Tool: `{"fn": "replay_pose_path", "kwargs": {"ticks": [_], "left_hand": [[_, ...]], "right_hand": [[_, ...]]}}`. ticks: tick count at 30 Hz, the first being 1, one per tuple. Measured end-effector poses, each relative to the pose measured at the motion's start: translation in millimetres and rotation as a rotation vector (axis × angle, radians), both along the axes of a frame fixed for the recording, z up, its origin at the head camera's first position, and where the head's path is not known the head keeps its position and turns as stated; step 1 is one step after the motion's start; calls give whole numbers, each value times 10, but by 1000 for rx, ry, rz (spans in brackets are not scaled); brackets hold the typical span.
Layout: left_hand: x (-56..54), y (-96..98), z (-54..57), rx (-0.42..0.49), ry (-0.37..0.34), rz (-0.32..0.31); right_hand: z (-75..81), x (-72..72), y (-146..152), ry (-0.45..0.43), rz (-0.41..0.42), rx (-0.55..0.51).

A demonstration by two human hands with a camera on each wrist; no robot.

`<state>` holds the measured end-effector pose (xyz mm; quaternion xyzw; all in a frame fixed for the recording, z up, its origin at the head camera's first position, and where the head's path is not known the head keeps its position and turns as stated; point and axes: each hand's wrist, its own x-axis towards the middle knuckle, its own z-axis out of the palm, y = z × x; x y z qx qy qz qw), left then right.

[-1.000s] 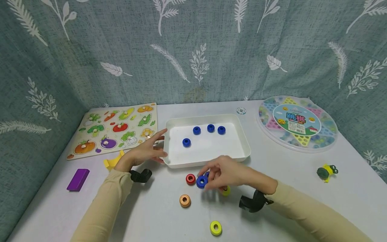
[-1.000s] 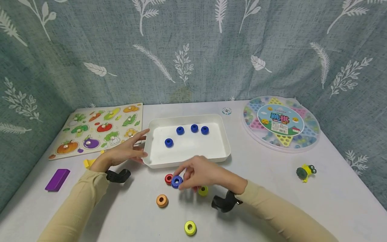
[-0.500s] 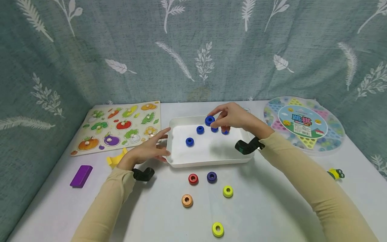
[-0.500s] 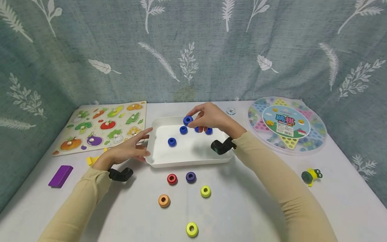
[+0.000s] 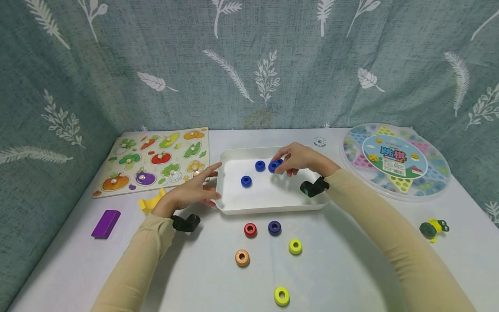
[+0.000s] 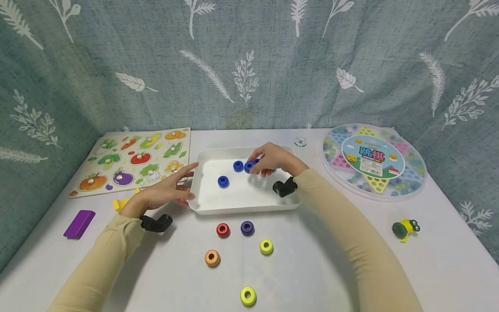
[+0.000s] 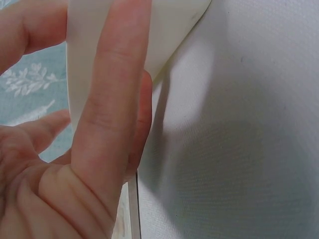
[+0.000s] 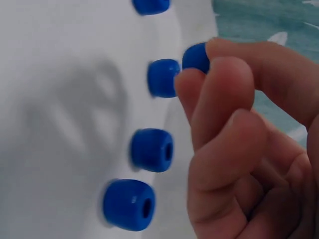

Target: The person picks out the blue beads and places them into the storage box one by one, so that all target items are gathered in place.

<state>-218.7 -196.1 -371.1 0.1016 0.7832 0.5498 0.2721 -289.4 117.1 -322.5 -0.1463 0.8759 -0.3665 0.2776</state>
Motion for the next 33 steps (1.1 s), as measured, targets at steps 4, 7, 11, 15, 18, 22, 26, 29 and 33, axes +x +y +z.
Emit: {"fn": "replay_pose_path", "kwargs": {"ticks": [4,7,11,15,18,22,26,29,33], "left_hand": [[8,2,10,-2,1,2],[10,6,3,4,-4,1],[13,10,-5,5,-10,-1],[17,5,-6,0,-10,0],[17,-1,-1,-1,-11,0],[14,-6,1,3,-14,-5],[14,-10,-7,4,-13,-6],[14,-11,-7,5,-14,-4],[20,-11,-10,4,-17,-5]], "right_hand": [[-82,-17,0,-7,27,39],[-139,-25,-6,-25,36,33],[-195,-9,-14,-35,39,31],[-242,15,-25,-45,42,33],[-265,33,-33,-56,46,38],[-282,47,-45,-67,37,48],[-301,51,-61,-74,29,65],[-306,51,-59,-81,30,66],[-272,30,-9,-92,39,58]]}}
